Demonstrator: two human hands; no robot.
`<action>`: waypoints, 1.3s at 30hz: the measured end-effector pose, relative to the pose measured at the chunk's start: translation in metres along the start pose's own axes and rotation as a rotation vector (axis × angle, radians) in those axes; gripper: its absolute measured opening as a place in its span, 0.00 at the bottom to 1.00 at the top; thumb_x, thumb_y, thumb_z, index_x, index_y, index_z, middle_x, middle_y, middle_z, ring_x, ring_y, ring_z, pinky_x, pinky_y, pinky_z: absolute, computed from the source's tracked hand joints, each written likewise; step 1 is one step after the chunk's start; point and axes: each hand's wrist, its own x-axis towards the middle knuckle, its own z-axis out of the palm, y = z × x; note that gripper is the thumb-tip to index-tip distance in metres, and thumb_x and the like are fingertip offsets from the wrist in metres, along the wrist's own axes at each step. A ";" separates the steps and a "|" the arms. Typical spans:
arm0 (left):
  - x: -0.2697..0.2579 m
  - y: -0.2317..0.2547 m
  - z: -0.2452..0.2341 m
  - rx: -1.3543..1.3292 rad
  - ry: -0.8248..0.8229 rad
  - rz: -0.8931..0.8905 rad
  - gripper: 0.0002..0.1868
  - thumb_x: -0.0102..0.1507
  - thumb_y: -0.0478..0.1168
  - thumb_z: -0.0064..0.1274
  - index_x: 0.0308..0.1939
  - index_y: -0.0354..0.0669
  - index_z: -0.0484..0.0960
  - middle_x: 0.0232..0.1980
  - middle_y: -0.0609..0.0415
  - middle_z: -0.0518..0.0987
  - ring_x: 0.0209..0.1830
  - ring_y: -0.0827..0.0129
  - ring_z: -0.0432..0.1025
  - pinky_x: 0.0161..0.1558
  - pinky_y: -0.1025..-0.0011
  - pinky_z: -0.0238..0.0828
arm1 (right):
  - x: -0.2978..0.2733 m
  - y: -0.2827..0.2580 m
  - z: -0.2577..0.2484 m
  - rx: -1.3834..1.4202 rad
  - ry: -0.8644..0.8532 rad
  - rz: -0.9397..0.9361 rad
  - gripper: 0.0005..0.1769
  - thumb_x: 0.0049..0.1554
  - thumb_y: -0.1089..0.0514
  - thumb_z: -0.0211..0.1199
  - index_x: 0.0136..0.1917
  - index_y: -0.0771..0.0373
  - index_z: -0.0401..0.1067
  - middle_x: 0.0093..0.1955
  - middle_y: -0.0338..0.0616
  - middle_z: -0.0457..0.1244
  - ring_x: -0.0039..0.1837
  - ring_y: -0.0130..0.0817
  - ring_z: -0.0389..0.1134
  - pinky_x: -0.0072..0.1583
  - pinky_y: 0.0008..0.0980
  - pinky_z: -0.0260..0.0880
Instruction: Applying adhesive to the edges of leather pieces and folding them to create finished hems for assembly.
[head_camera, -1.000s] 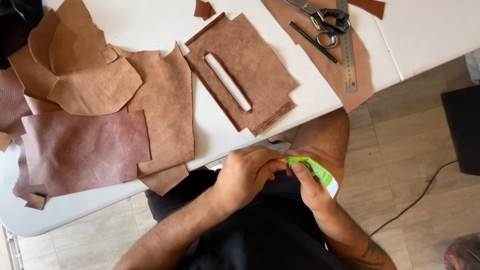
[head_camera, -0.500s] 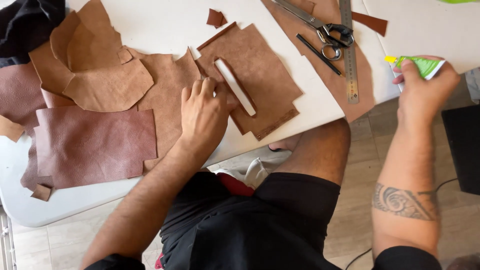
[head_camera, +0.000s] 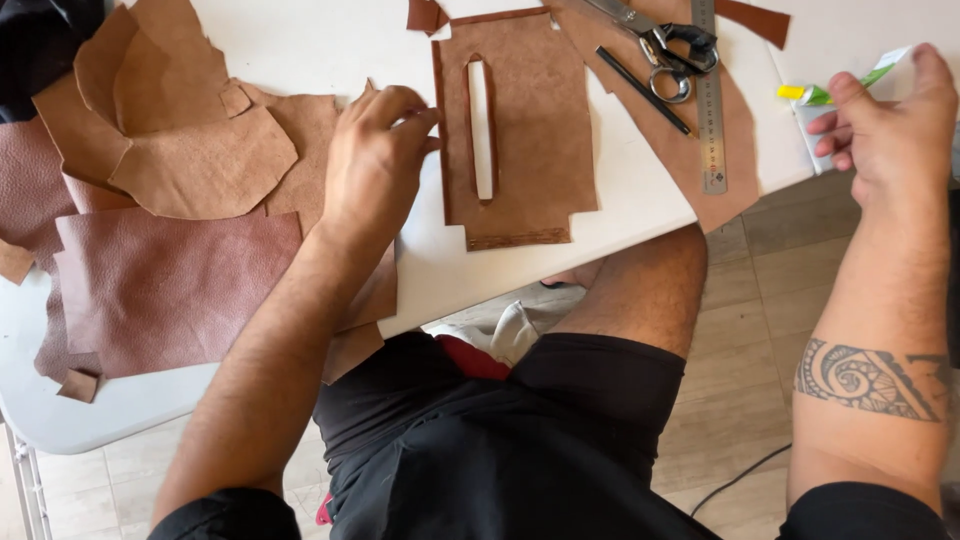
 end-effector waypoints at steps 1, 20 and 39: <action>-0.005 0.002 -0.009 0.000 -0.005 -0.005 0.15 0.54 0.31 0.75 0.43 0.34 0.89 0.42 0.49 0.83 0.38 0.63 0.77 0.43 0.65 0.82 | 0.003 0.012 -0.002 -0.002 -0.005 0.004 0.41 0.83 0.58 0.64 0.88 0.59 0.34 0.42 0.52 0.68 0.34 0.27 0.67 0.27 0.22 0.54; -0.044 0.086 -0.014 -0.276 0.050 0.088 0.11 0.71 0.41 0.50 0.46 0.38 0.85 0.46 0.47 0.80 0.47 0.52 0.76 0.46 0.62 0.71 | -0.219 -0.055 0.158 -0.224 0.200 -1.266 0.07 0.58 0.60 0.70 0.43 0.67 0.80 0.47 0.57 0.73 0.49 0.59 0.73 0.51 0.51 0.73; -0.026 0.095 0.037 -0.254 -0.124 -0.074 0.14 0.54 0.49 0.69 0.38 0.48 0.87 0.42 0.58 0.80 0.54 0.61 0.71 0.53 0.61 0.62 | -0.234 -0.053 0.190 -0.331 0.228 -1.246 0.17 0.65 0.49 0.61 0.51 0.64 0.82 0.55 0.50 0.74 0.56 0.52 0.72 0.54 0.45 0.66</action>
